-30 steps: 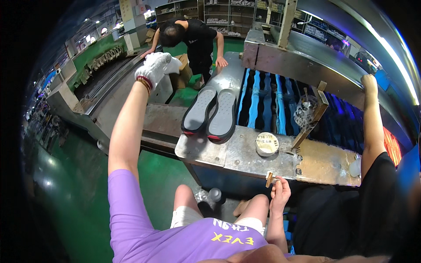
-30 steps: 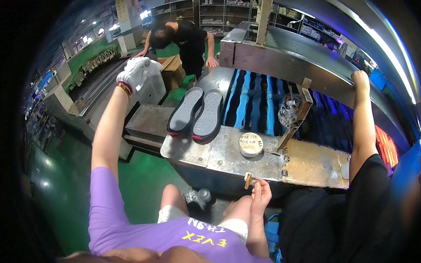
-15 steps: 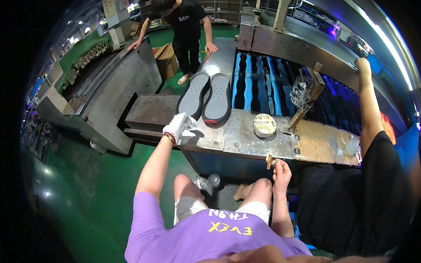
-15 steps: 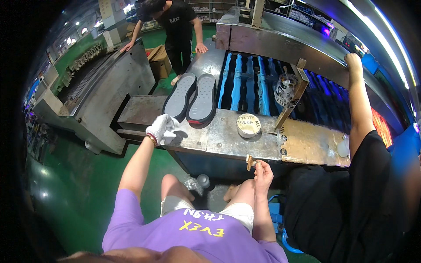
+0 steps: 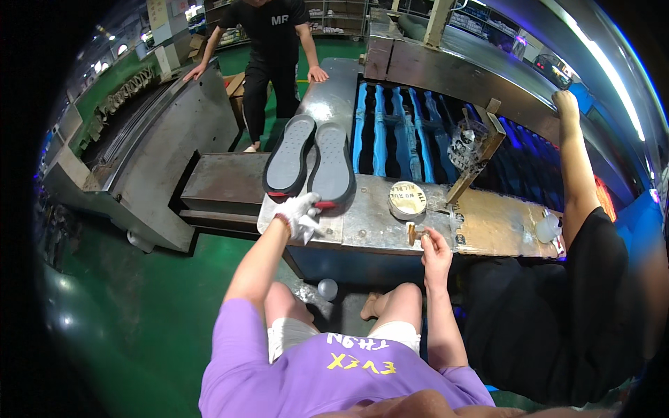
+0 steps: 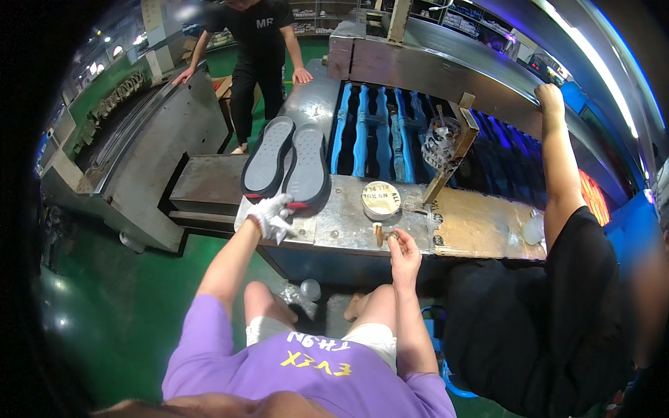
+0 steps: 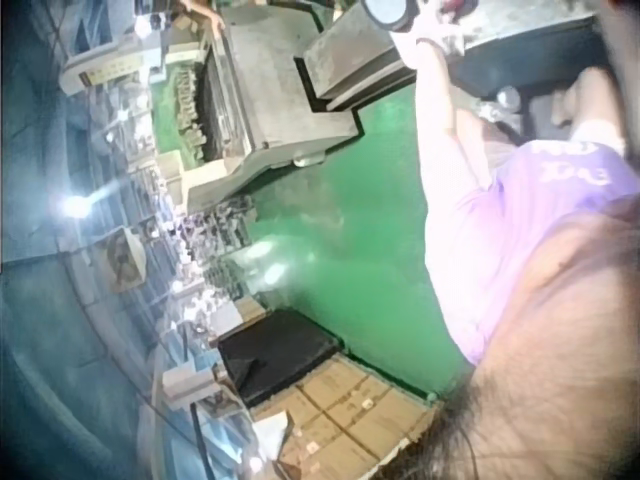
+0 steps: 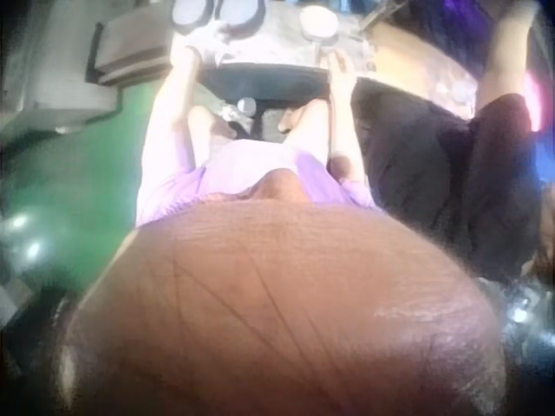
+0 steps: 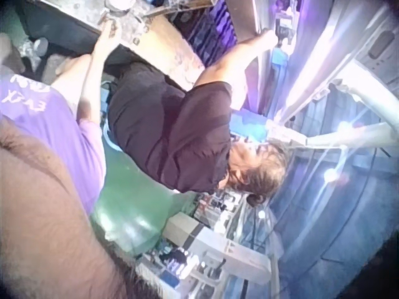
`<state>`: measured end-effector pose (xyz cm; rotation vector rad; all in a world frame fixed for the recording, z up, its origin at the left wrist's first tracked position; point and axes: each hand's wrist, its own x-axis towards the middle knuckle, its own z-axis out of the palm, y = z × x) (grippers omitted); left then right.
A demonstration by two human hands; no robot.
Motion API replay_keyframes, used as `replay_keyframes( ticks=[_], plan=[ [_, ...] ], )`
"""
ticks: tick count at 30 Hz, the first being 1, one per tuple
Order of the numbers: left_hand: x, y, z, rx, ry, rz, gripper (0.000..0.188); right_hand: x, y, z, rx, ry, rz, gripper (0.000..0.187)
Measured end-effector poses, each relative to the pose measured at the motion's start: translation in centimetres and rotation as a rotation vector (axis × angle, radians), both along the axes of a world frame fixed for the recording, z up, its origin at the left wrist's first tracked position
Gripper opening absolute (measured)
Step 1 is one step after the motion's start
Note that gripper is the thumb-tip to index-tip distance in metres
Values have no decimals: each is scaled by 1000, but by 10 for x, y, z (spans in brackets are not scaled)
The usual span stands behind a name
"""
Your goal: The person applies glue to the edges of shoe soles using a brush. They repeatedly dip the brush into a container and spread the adhesive along the perimeter of each sole, then place the finished soles on a metal table.
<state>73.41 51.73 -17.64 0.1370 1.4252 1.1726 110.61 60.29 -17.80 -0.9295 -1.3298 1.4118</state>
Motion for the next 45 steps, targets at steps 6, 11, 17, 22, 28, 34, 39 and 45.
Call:
replay_keyframes(
  ticks=[6, 11, 17, 22, 28, 34, 39, 45],
  plan=[
    [-1, -56, 1, -34, 258, -332, 44, -3, 87, 21, 431, -424, 14, 37],
    [4, -38, 27, -91, 1385, -464, 62, -43, 95, 67, 650, -926, 67, 39],
    [-24, -7, 34, -271, 1202, -342, 58, -71, 106, 65, 748, -1234, 199, 33],
    [-59, -18, -50, 234, 1321, -544, 50, -90, 110, 55, 813, -1321, 250, 30],
    [-2, -33, -2, 207, 530, -161, 28, -80, 125, 34, 949, -1363, 252, 27],
    [0, -23, 5, 44, 270, -125, 24, -80, 124, 32, 987, -1374, 273, 27],
    [-5, -33, -14, 126, 13, 16, 19, -76, 111, 55, 926, -1306, 231, 29],
    [39, -68, -10, 244, -8, 78, 12, -59, 101, 58, 1118, -1125, 125, 33]
  ],
)
